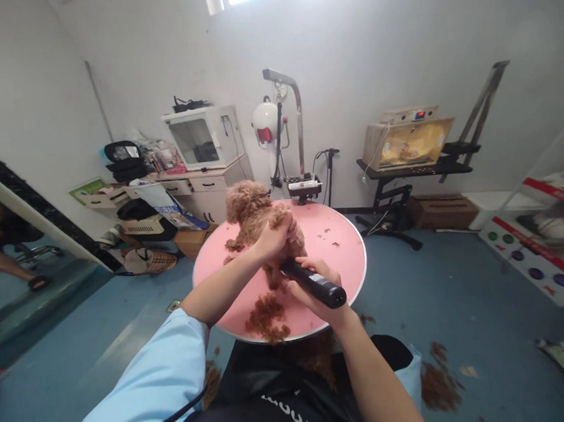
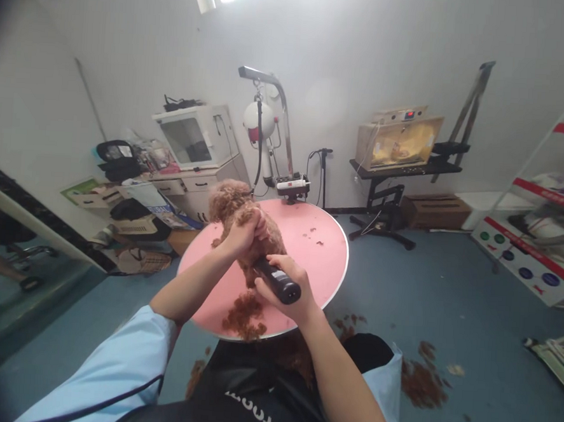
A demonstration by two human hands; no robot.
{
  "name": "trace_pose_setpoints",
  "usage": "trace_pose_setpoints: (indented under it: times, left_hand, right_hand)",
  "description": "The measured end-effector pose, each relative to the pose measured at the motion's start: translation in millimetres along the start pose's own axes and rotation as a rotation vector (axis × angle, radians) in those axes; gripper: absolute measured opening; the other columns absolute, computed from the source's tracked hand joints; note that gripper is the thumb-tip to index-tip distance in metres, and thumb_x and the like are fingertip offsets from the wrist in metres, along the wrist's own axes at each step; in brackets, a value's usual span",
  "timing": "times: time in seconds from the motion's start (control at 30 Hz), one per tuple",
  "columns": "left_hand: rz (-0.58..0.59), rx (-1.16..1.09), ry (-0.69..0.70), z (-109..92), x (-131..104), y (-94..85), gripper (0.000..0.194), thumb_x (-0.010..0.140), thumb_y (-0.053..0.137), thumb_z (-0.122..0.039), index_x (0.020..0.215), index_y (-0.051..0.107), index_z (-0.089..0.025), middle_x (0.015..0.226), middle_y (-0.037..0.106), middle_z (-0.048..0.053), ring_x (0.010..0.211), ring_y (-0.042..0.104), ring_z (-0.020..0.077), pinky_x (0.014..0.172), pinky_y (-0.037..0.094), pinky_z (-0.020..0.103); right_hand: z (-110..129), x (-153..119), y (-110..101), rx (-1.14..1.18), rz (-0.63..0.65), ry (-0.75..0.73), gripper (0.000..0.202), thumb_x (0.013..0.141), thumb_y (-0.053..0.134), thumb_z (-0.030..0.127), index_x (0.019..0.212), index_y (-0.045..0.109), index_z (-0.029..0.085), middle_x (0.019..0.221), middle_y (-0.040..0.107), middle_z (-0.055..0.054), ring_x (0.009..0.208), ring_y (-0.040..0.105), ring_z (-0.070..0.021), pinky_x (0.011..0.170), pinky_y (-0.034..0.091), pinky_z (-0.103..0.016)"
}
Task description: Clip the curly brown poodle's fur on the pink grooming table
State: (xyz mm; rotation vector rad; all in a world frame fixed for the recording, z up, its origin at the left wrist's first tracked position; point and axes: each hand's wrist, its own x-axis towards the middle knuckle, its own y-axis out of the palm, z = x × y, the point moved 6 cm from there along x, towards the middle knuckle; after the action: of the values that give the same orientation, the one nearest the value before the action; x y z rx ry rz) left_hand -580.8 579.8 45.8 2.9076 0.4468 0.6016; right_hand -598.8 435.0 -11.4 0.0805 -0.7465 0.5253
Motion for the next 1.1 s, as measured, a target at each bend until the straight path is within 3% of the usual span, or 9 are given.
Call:
trace_pose_setpoints:
  times: [0.17, 0.2, 0.37, 0.53, 0.73, 0.77, 0.87, 0.93, 1.1]
  left_hand:
    - [0.068, -0.019, -0.035, 7, -4, 6.4, 0.056, 0.075, 0.062, -0.063, 0.054, 0.035, -0.019, 0.046, 0.031, -0.007, 0.041, 0.032, 0.0058, 0.042, 0.031, 0.022]
    - [0.061, -0.018, -0.036, 4, -3, 7.4, 0.057, 0.075, 0.063, -0.063, 0.053, 0.034, -0.019, 0.046, 0.030, -0.007, 0.041, 0.032, 0.0057, 0.043, 0.032, 0.022]
    - [-0.001, -0.011, 0.012, -12, -3, 4.2, 0.058, 0.074, 0.063, -0.064, 0.053, 0.034, -0.019, 0.045, 0.029, -0.007, 0.041, 0.031, 0.0053, 0.045, 0.034, 0.022]
    - [0.056, -0.011, 0.015, -13, -4, 3.7, 0.056, 0.074, 0.062, -0.065, 0.054, 0.036, -0.019, 0.046, 0.030, -0.007, 0.041, 0.030, 0.0056, 0.045, 0.033, 0.022]
    - [0.038, -0.039, 0.052, -14, -6, -0.7, 0.056, 0.076, 0.061, -0.063, 0.054, 0.035, -0.019, 0.046, 0.028, -0.007, 0.042, 0.030, 0.0058, 0.046, 0.034, 0.022]
    - [0.037, -0.037, 0.051, -13, -8, -1.9, 0.056, 0.077, 0.061, -0.064, 0.054, 0.035, -0.019, 0.045, 0.028, -0.007, 0.042, 0.031, 0.0059, 0.047, 0.035, 0.022]
    - [0.014, -0.035, 0.032, -8, -10, -5.2, 0.057, 0.076, 0.061, -0.064, 0.053, 0.035, -0.019, 0.045, 0.029, -0.007, 0.041, 0.031, 0.0059, 0.047, 0.036, 0.022]
    - [-0.011, -0.048, 0.034, -8, -11, -6.2, 0.058, 0.074, 0.062, -0.064, 0.053, 0.034, -0.019, 0.046, 0.029, -0.007, 0.041, 0.031, 0.0057, 0.045, 0.034, 0.022]
    - [-0.079, -0.060, 0.070, -18, -10, -12.0, 0.060, 0.071, 0.066, -0.065, 0.052, 0.033, -0.019, 0.045, 0.028, -0.008, 0.040, 0.028, 0.0052, 0.043, 0.033, 0.022]
  right_hand:
    - [-7, -6, -10, 0.088, -0.280, 0.064, 0.028, 0.075, 0.073, 0.028, 0.099, 0.058, 0.027, 0.098, 0.066, -0.004, 0.090, 0.065, -0.0222, 0.085, 0.053, -0.040]
    - [-11, -7, -6, 0.080, -0.279, 0.068, 0.029, 0.075, 0.073, 0.029, 0.100, 0.057, 0.027, 0.100, 0.066, -0.005, 0.092, 0.065, -0.0227, 0.087, 0.052, -0.040]
    - [-19, -19, 22, -0.034, 0.115, 0.006, 0.033, 0.071, 0.076, 0.027, 0.099, 0.059, 0.027, 0.105, 0.067, -0.006, 0.098, 0.064, -0.0257, 0.092, 0.050, -0.044]
    - [-6, -13, -1, 0.073, -0.175, -0.042, 0.034, 0.077, 0.071, 0.024, 0.105, 0.054, 0.030, 0.111, 0.064, -0.006, 0.104, 0.063, -0.0245, 0.094, 0.049, -0.045]
    - [-21, -21, 21, 0.082, 0.162, 0.080, 0.031, 0.072, 0.075, 0.027, 0.099, 0.061, 0.026, 0.112, 0.067, -0.008, 0.103, 0.063, -0.0263, 0.093, 0.049, -0.044]
    - [-25, -25, 15, 0.163, 0.118, 0.106, 0.030, 0.073, 0.074, 0.029, 0.099, 0.060, 0.027, 0.113, 0.066, -0.008, 0.106, 0.063, -0.0268, 0.092, 0.049, -0.045]
    - [-33, -25, -16, 0.411, -0.201, 0.143, 0.028, 0.076, 0.071, 0.035, 0.098, 0.054, 0.029, 0.110, 0.067, -0.006, 0.101, 0.065, -0.0252, 0.082, 0.053, -0.043]
    - [-35, -14, -26, 0.439, -0.287, 0.137, 0.031, 0.074, 0.074, 0.033, 0.095, 0.052, 0.029, 0.107, 0.068, -0.004, 0.097, 0.065, -0.0236, 0.081, 0.053, -0.041]
    - [-46, 5, -5, 0.361, -0.009, 0.205, 0.028, 0.071, 0.075, 0.023, 0.091, 0.055, 0.025, 0.106, 0.069, -0.004, 0.105, 0.063, -0.0223, 0.096, 0.047, -0.044]
